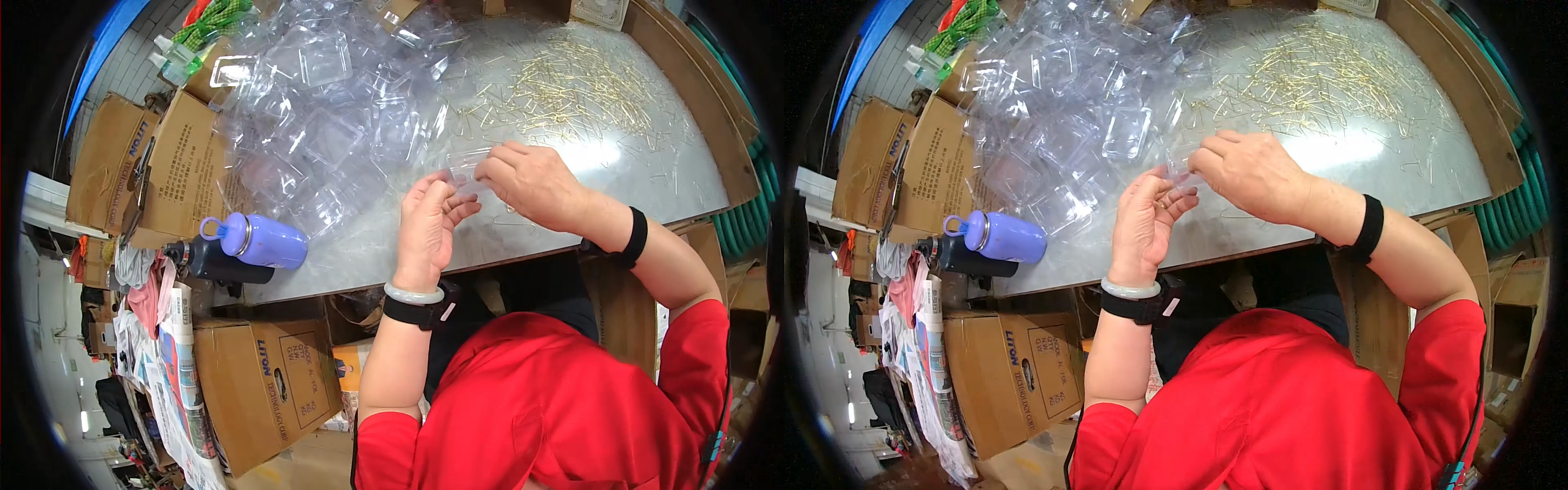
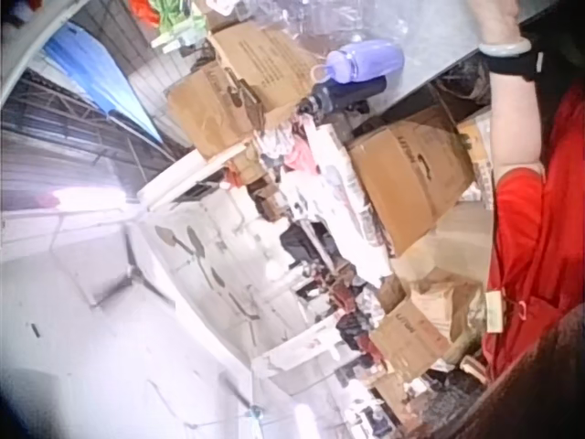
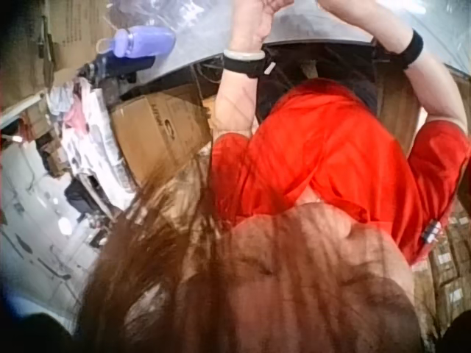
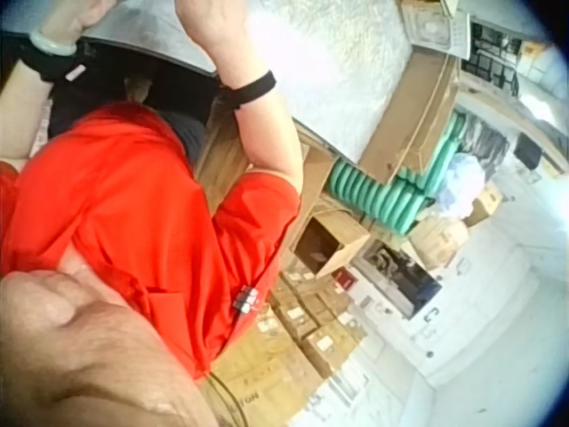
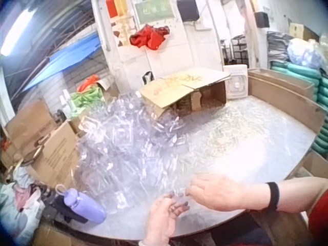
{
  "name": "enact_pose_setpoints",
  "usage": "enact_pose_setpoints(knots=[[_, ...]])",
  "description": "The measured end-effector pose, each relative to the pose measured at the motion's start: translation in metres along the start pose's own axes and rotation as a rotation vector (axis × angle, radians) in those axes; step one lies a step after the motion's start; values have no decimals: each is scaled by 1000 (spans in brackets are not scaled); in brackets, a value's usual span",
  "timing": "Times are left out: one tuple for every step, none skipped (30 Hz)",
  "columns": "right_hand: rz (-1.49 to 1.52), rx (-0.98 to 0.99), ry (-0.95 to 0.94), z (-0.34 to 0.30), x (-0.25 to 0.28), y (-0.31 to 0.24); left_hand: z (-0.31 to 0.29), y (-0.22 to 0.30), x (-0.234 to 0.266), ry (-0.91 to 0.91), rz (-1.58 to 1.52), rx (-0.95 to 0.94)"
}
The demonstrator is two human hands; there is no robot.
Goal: Gathering small gold-colored metal pins and placing them into a plastic container and then a cardboard box.
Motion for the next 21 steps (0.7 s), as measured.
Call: enact_pose_setpoints(knots=[[23,8,-37,-1,-2,0,-1,2,-7,-28,23,-19],[0,52,-64,-3,-3,-1,-2,0,-14,-50,41,-27],[-18,102,-90,2,-3,2,-4,0,-19,-69,59,-40],[-36,153,-114,8,-2,3,-3,2,-27,-96,119,-62],[-58,166,-180,10,-1,4,0,3,-34,-127,178,-76],[-63,164,-176,14,5,8,1,4,-40,-163,239,-93],[-69,161,-171,14,8,10,0,3,-37,-166,186,-44],[-54,150,-144,15,13,14,1,11,-38,-177,139,-9],[-39,138,-117,15,18,18,1,15,-40,-189,92,27],[-25,127,-90,14,23,21,-2,17,-43,-215,50,20],[-8,124,-84,12,23,21,-2,18,-43,-196,78,-12],[9,122,-78,10,22,19,-2,17,-44,-178,107,-45],[26,120,-73,8,22,17,-2,16,-45,-159,134,-78],[27,110,-79,6,22,17,-1,13,-45,-158,146,-77],[29,100,-85,4,22,16,0,11,-44,-157,157,-77],[30,91,-91,3,22,15,0,9,-44,-155,169,-77],[48,64,-55,2,26,17,-1,9,-48,-172,156,-92],[66,37,-18,1,29,18,-3,11,-53,-190,144,-108],[83,12,20,0,32,19,-6,12,-56,-207,130,-125],[127,-25,18,-2,33,22,-6,8,-58,-203,120,-110],[172,-52,31,-3,33,24,-8,7,-59,-200,116,-109]])
Point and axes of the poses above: each hand's wrist, its own z-axis towards the middle knuckle, its own x-axis out of the back of the hand, y = z × x, the point moved 7 cm from there along z, towards the middle knuckle, and after that the axes turned 14 degrees about -z, right-handed, at the moved point
